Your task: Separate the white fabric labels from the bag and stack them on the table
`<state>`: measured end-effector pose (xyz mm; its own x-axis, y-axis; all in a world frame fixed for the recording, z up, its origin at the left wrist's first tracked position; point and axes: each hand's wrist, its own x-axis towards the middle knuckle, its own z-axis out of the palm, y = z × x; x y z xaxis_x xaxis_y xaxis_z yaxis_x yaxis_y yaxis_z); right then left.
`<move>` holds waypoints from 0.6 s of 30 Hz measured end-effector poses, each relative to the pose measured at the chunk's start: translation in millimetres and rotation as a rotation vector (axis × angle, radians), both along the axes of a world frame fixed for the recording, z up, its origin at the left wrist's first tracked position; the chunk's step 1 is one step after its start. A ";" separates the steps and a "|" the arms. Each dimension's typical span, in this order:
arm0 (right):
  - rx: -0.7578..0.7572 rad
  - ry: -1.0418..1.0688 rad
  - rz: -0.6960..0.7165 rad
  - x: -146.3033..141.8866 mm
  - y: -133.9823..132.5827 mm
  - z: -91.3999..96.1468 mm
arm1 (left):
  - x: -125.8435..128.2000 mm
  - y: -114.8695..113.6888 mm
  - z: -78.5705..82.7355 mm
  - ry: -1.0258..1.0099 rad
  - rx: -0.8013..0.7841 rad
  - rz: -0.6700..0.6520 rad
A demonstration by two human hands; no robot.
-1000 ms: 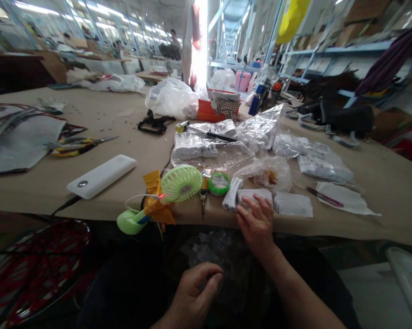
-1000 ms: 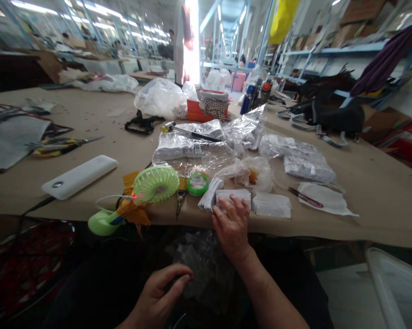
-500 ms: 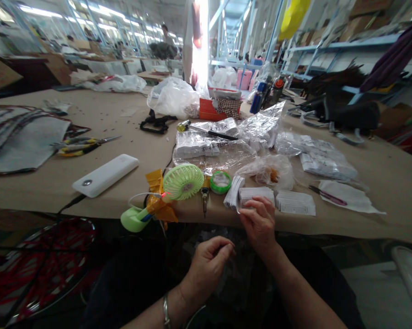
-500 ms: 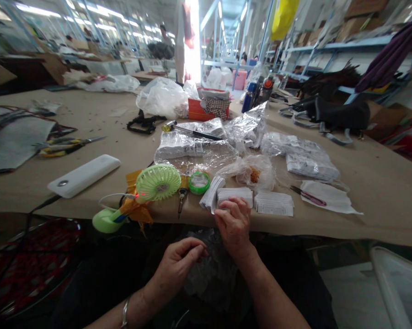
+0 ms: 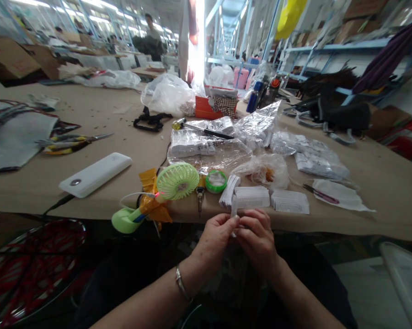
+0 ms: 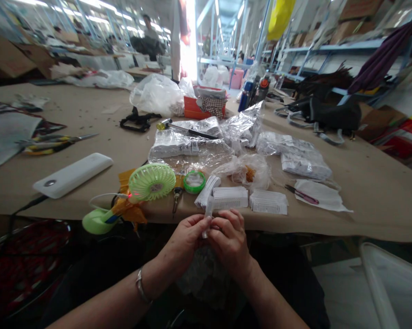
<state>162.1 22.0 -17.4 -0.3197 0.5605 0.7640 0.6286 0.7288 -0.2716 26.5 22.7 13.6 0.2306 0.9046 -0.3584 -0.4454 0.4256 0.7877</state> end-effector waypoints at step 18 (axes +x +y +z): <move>-0.024 -0.248 -0.253 33.2 23.9 -2.5 | 0.1 -7.1 -3.3 0.132 -0.075 -0.022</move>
